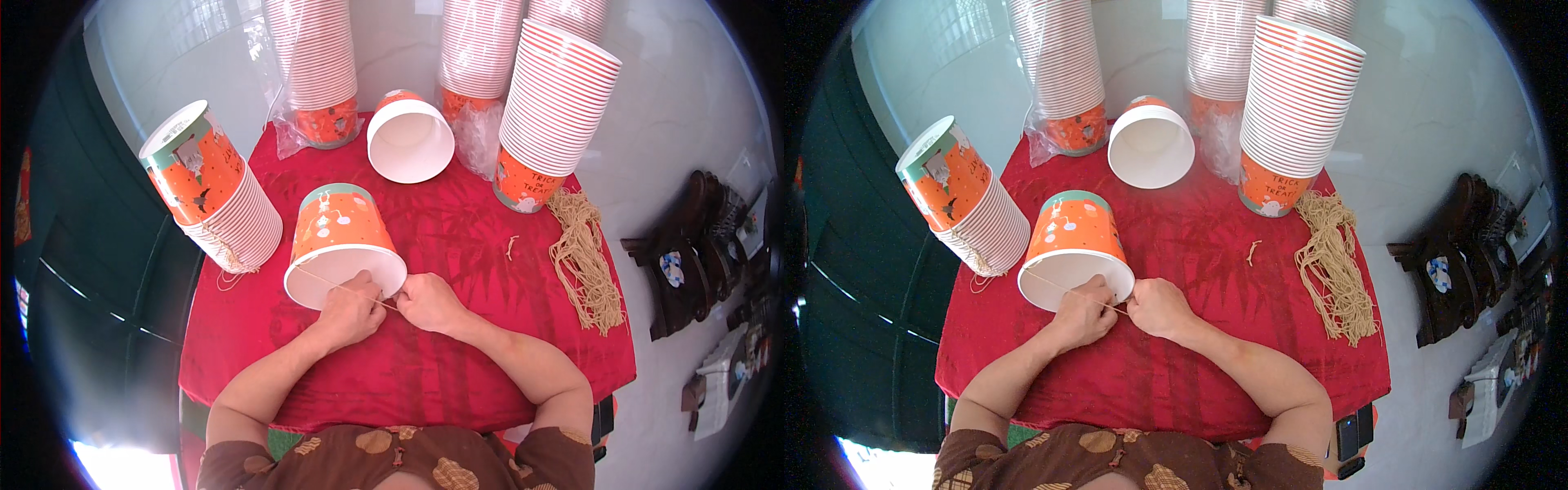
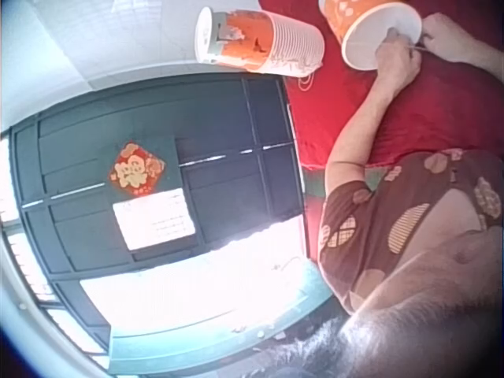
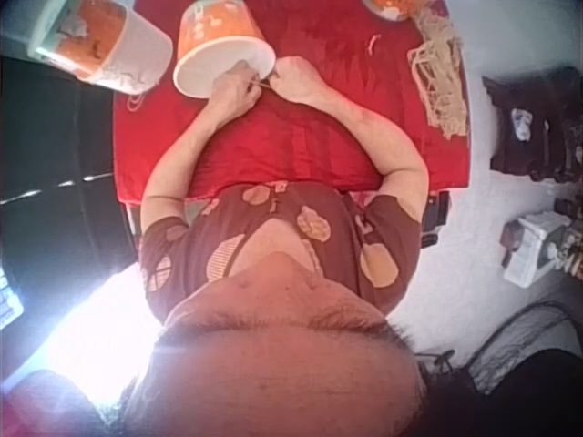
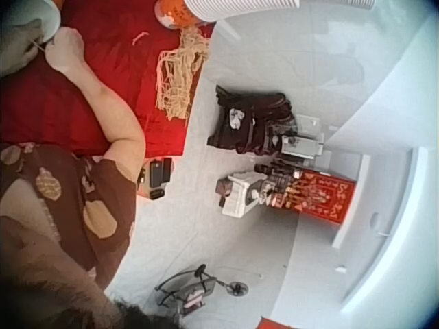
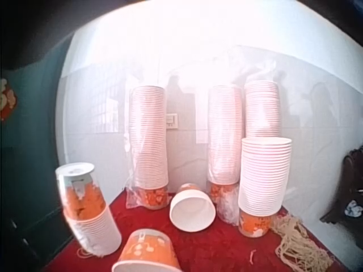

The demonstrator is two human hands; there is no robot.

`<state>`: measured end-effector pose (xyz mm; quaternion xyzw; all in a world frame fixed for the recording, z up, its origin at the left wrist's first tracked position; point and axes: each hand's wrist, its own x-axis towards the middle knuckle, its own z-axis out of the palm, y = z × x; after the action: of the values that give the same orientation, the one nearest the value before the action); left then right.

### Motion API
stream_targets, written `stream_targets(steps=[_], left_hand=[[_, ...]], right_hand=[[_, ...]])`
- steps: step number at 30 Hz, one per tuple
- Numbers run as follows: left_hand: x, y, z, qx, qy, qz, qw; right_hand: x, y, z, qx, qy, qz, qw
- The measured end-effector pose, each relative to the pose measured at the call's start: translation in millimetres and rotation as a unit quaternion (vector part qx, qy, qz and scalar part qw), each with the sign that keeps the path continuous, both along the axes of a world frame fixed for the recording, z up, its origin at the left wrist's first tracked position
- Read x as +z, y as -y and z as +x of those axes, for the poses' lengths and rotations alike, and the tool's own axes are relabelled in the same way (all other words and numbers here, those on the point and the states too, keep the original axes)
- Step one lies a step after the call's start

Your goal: Thread and tie strings through pre-punched holes in paper buckets to create handles.

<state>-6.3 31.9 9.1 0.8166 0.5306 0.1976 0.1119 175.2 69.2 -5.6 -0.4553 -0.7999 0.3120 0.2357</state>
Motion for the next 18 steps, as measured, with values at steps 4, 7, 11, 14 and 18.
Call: stream_targets(steps=[4, 7, 11, 14, 18], left_hand=[[0.4, -2.2, -0.9, -0.009, 0.002, -0.002, 1.000], [0.4, -3.0, -1.3, -0.017, 0.008, -0.006, 1.000], [0.4, -2.9, -1.3, -0.016, 0.006, 0.001, 1.000], [-0.8, -2.9, -0.6, -0.010, -0.001, 0.000, 1.000], [3.2, -2.8, 2.6, -0.002, -0.027, -0.004, 1.000]], right_hand=[[2.9, 0.6, -0.5, -0.002, 0.022, 0.006, 1.000], [3.8, -0.4, 0.1, 0.004, 0.028, 0.008, 1.000], [2.5, -2.3, 0.1, 0.014, 0.020, 0.018, 1.000], [2.9, -2.9, 0.3, 0.019, 0.015, 0.020, 1.000], [0.1, -5.0, 2.3, 0.024, 0.001, 0.018, 1.000]])
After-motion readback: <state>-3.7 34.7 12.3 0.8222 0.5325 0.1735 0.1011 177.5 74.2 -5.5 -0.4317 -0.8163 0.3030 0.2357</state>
